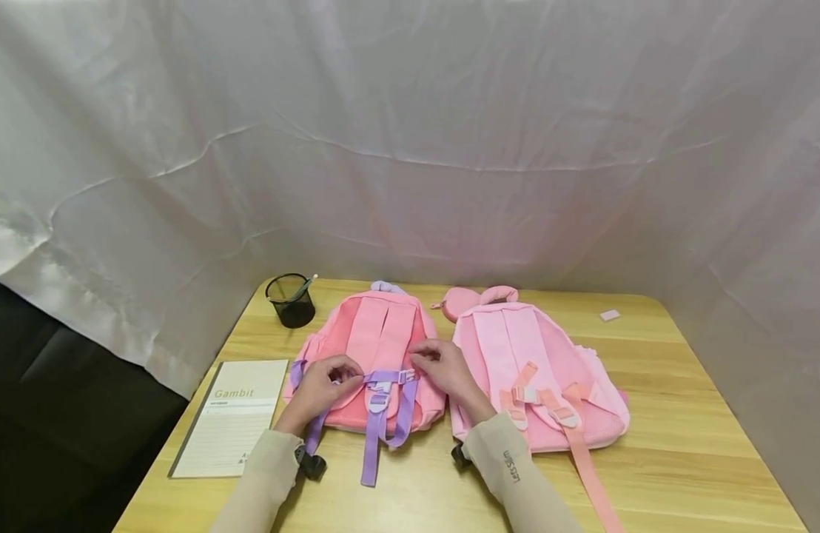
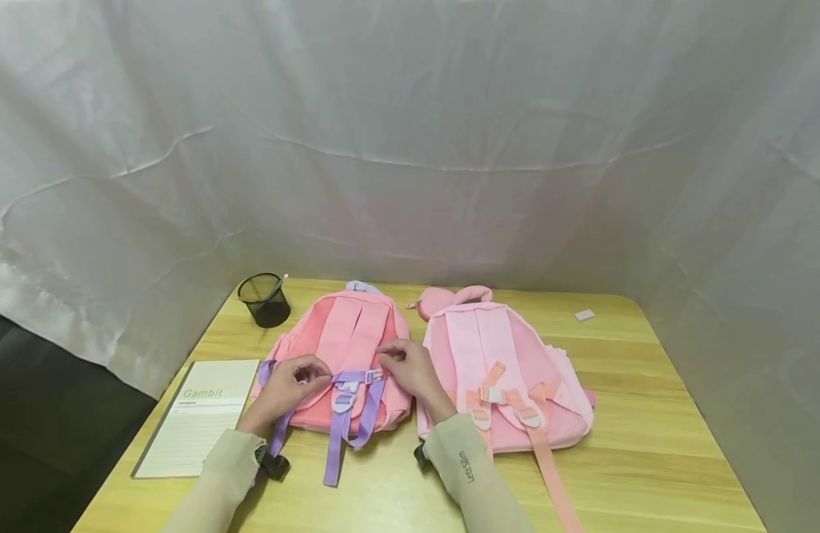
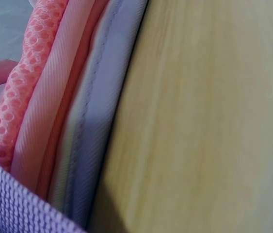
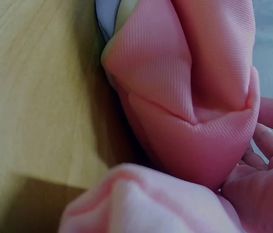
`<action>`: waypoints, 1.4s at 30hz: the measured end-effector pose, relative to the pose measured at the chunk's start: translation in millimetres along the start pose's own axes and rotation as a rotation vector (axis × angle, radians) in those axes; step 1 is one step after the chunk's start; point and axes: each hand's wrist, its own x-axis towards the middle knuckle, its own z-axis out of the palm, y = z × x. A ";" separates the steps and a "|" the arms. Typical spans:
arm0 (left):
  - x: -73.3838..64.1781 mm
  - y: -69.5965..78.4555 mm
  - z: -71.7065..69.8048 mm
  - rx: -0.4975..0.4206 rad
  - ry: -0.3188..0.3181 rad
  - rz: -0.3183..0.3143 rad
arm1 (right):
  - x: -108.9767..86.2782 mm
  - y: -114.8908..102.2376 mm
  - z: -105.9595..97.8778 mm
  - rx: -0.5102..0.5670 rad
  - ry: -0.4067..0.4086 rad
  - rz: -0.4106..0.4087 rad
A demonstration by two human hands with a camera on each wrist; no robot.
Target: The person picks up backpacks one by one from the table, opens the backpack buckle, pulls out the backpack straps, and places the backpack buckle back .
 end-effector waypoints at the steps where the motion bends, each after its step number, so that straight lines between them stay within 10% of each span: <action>1: 0.2 0.0 0.0 0.004 0.000 0.000 | 0.0 0.2 0.0 -0.002 0.001 -0.001; 42: 4.2 3.7 -1.0 0.004 0.048 0.033 | -6.7 -2.1 -9.9 -0.032 0.051 0.022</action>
